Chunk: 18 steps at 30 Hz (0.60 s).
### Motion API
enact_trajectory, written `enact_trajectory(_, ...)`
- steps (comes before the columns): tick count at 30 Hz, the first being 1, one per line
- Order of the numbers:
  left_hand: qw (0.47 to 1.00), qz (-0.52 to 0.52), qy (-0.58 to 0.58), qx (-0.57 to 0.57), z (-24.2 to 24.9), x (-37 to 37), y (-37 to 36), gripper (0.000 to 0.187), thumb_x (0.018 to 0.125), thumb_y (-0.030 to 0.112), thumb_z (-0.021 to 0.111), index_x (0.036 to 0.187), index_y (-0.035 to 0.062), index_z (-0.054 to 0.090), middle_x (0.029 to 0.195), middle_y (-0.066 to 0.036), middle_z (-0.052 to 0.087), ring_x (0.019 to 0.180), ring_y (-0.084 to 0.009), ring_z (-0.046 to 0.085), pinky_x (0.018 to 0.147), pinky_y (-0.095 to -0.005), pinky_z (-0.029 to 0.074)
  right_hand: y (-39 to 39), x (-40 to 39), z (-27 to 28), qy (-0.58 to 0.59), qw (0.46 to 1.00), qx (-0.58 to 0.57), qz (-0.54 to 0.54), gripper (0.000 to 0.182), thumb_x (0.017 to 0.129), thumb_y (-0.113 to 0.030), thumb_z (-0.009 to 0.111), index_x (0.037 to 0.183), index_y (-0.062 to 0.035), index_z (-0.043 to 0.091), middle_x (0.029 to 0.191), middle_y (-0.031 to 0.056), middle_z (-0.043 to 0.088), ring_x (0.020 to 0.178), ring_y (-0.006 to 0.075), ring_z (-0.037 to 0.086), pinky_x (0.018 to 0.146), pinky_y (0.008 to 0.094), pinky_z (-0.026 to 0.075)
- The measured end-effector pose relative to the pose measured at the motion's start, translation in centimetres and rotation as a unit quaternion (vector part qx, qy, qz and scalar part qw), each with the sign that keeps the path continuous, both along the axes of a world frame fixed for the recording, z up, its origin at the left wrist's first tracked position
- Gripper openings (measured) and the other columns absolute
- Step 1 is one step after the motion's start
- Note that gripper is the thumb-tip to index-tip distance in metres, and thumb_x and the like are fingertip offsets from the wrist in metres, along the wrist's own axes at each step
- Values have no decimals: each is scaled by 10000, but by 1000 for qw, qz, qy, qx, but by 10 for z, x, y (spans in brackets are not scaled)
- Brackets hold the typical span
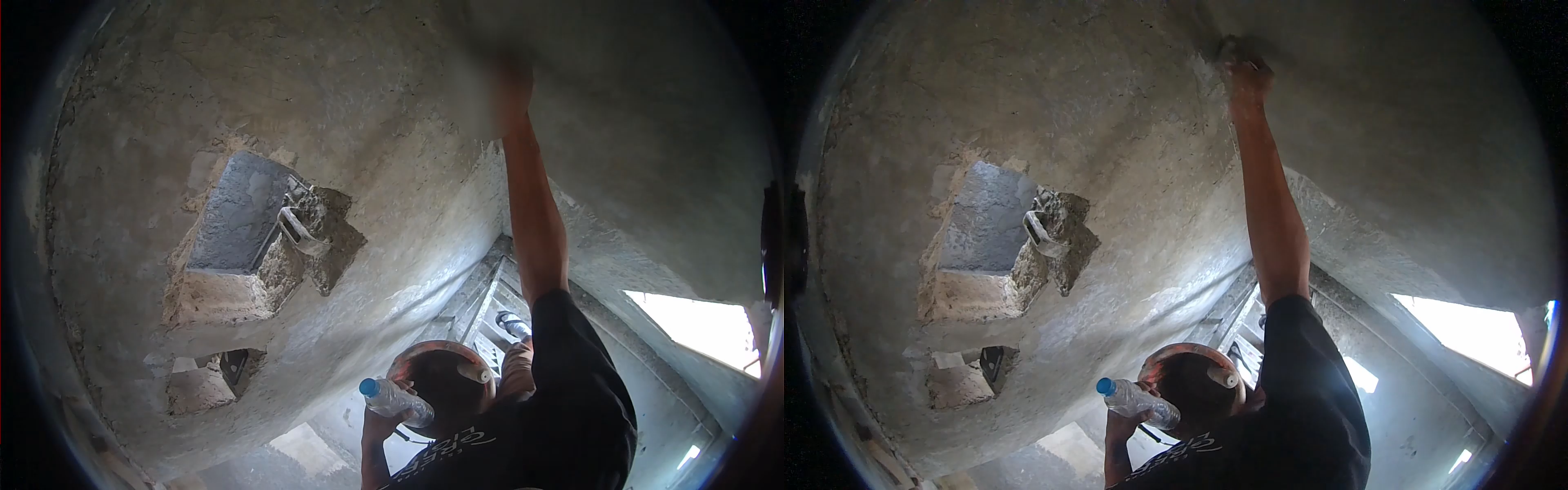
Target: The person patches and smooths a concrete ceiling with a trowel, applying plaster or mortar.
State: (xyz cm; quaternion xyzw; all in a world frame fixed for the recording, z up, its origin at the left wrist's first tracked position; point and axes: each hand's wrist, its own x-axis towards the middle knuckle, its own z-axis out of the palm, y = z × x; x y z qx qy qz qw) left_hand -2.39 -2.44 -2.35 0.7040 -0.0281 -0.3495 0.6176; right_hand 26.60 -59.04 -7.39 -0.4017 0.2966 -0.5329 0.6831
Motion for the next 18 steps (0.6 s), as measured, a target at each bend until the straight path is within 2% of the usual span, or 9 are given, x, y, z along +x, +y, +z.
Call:
enact_trajectory(2, 1000, -8, -9, -2, -3, 0, 1, 522, 618, 73, 802, 1057, 38, 522, 1013, -100, 594, 962, -235, 599, 873, -406, 481, 22, -21, 2, -127, 990, 55, 0, 156, 825, -34, 585, 959, 43, 607, 833, 93, 625, 647, 167, 589, 548, 275, 458)
enact_trajectory(6, 999, -21, -28, 9, 0, 2, -1, 527, 615, 75, 802, 1059, 41, 521, 1011, -97, 592, 961, -232, 598, 873, -408, 480, 28, -13, 9, -48, 990, 134, -20, 152, 834, -34, 583, 962, 47, 601, 806, 82, 611, 649, 166, 583, 532, 270, 455)
enact_trajectory(9, 999, -21, -25, -3, 0, 2, 0, 531, 616, 77, 808, 1061, 44, 520, 1017, -98, 592, 967, -235, 596, 873, -407, 479, 23, -4, 6, -89, 985, 143, -23, 132, 845, -35, 570, 943, 42, 613, 797, 77, 610, 632, 149, 569, 525, 257, 447)
enact_trajectory(11, 1000, -2, -8, 7, 2, -2, 1, 531, 615, 77, 808, 1060, 45, 521, 1017, -99, 593, 969, -237, 595, 875, -408, 479, 14, -4, -3, -179, 973, 147, -23, 161, 797, -18, 594, 942, 43, 628, 863, 81, 649, 703, 158, 612, 619, 271, 491)
enact_trajectory(12, 1000, 16, 9, 17, 2, -4, 3, 531, 614, 76, 809, 1060, 46, 521, 1017, -101, 594, 971, -240, 595, 876, -410, 478, 19, -14, 6, -179, 973, 146, -22, 161, 797, -18, 594, 942, 43, 628, 863, 81, 649, 703, 158, 612, 619, 271, 491)
enact_trajectory(14, 1000, 15, 6, 8, -2, -4, 7, 536, 612, 72, 808, 1063, 44, 519, 1014, -100, 596, 969, -241, 596, 874, -407, 479, 35, -40, 32, -34, 990, 6, -135, 174, 809, -20, 575, 967, 34, 627, 917, 92, 664, 719, 168, 624, 630, 287, 494)
enact_trajectory(15, 1000, 11, 3, 1, -4, -4, 8, 540, 611, 69, 806, 1066, 42, 517, 1011, -99, 598, 966, -242, 597, 873, -404, 480, 35, -37, 29, -34, 990, 5, -134, 174, 809, -20, 575, 967, 34, 627, 917, 92, 664, 719, 168, 624, 630, 287, 494)
enact_trajectory(17, 1000, 7, 6, 2, -6, -4, 10, 545, 609, 66, 805, 1069, 40, 514, 1011, -100, 599, 965, -242, 599, 873, -404, 481, 33, -34, 19, 71, 925, -248, -279, 173, 823, -25, 554, 972, 29, 626, 915, 133, 664, 748, 228, 637, 656, 323, 495)
enact_trajectory(18, 1000, 3, 6, 3, -6, -2, 10, 550, 608, 62, 803, 1073, 39, 511, 1011, -101, 601, 964, -242, 600, 874, -404, 481, 35, -34, 23, 72, 925, -248, -280, 173, 823, -25, 554, 972, 29, 626, 915, 133, 664, 748, 228, 637, 656, 323, 495)
